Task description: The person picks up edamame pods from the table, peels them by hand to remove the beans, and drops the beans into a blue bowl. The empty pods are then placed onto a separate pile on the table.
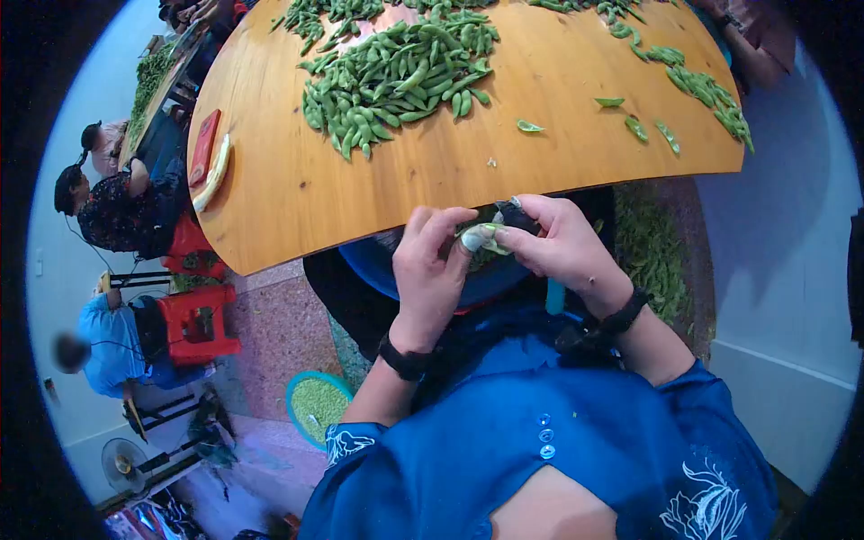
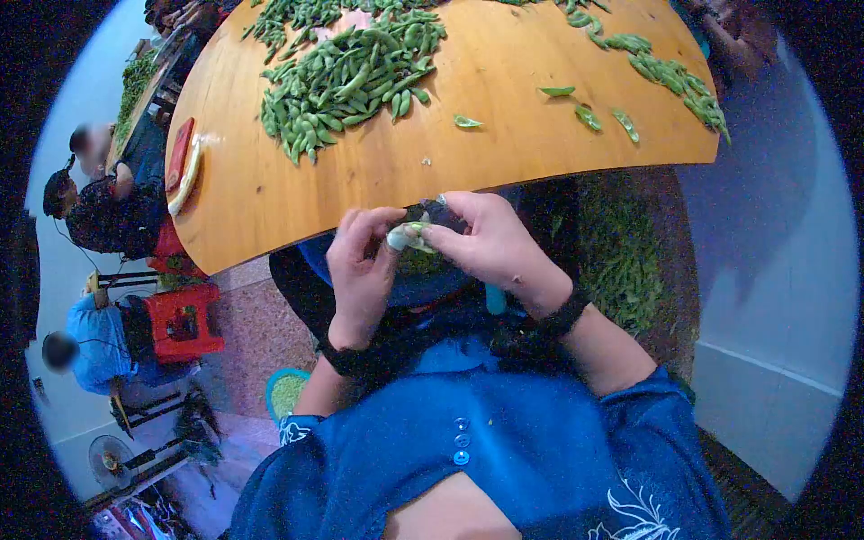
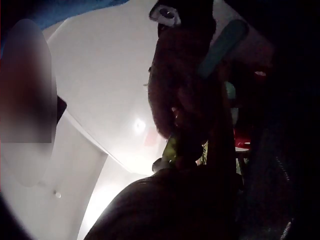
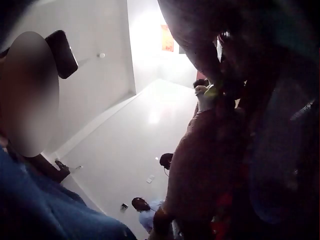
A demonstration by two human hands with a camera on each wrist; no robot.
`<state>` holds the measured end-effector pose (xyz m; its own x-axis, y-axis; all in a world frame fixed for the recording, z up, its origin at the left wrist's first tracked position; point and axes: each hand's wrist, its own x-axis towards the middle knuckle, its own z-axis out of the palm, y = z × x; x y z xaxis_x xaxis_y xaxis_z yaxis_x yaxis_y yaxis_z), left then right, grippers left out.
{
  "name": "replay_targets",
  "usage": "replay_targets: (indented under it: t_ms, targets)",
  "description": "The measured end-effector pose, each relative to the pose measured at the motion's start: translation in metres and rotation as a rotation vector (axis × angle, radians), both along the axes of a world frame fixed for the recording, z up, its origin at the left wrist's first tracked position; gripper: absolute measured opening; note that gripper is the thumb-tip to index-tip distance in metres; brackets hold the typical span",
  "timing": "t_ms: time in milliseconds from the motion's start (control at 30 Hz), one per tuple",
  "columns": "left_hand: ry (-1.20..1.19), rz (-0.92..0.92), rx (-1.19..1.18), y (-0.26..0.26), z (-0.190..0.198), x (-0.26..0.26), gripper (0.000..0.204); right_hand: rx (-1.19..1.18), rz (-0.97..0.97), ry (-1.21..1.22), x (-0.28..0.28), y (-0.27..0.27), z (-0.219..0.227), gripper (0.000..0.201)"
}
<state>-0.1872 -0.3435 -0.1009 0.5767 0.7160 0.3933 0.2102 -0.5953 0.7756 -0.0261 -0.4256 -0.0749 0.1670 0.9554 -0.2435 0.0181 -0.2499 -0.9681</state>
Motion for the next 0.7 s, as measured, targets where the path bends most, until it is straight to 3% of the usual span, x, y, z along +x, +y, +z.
replay_targets:
  t_ms: [167, 300, 367, 433, 500, 567, 700]
  targets:
    - [0.014, 0.033, 0.134, -0.013, 0.000, 0.006, 0.017, 0.188, -0.141, -0.298, -0.010, -0.005, -0.003, 0.015]
    - [0.056, -0.107, -0.175, -0.007, 0.013, 0.005, 0.017, 0.221, -0.090, -0.309, -0.004, -0.001, -0.006, 0.022]
    - [-0.040, -0.247, -0.443, 0.003, 0.011, 0.004, 0.017, 0.239, -0.078, -0.326, -0.003, 0.003, -0.002, 0.023]
    - [-0.083, -0.318, -0.580, 0.010, 0.017, 0.000, 0.018, 0.206, -0.008, -0.165, -0.001, 0.006, 0.005, 0.023]
    - [-0.207, -0.394, -0.971, 0.014, 0.021, -0.004, 0.017, 0.184, 0.040, -0.148, 0.003, 0.008, 0.016, 0.021]
    - [-0.255, -0.391, -0.973, 0.011, 0.019, -0.003, 0.017, 0.075, 0.116, 0.112, 0.004, 0.011, 0.025, 0.018]
    - [-0.270, -0.269, -0.904, 0.007, 0.021, -0.003, 0.014, 0.016, 0.143, 0.181, 0.008, 0.015, 0.024, 0.017]
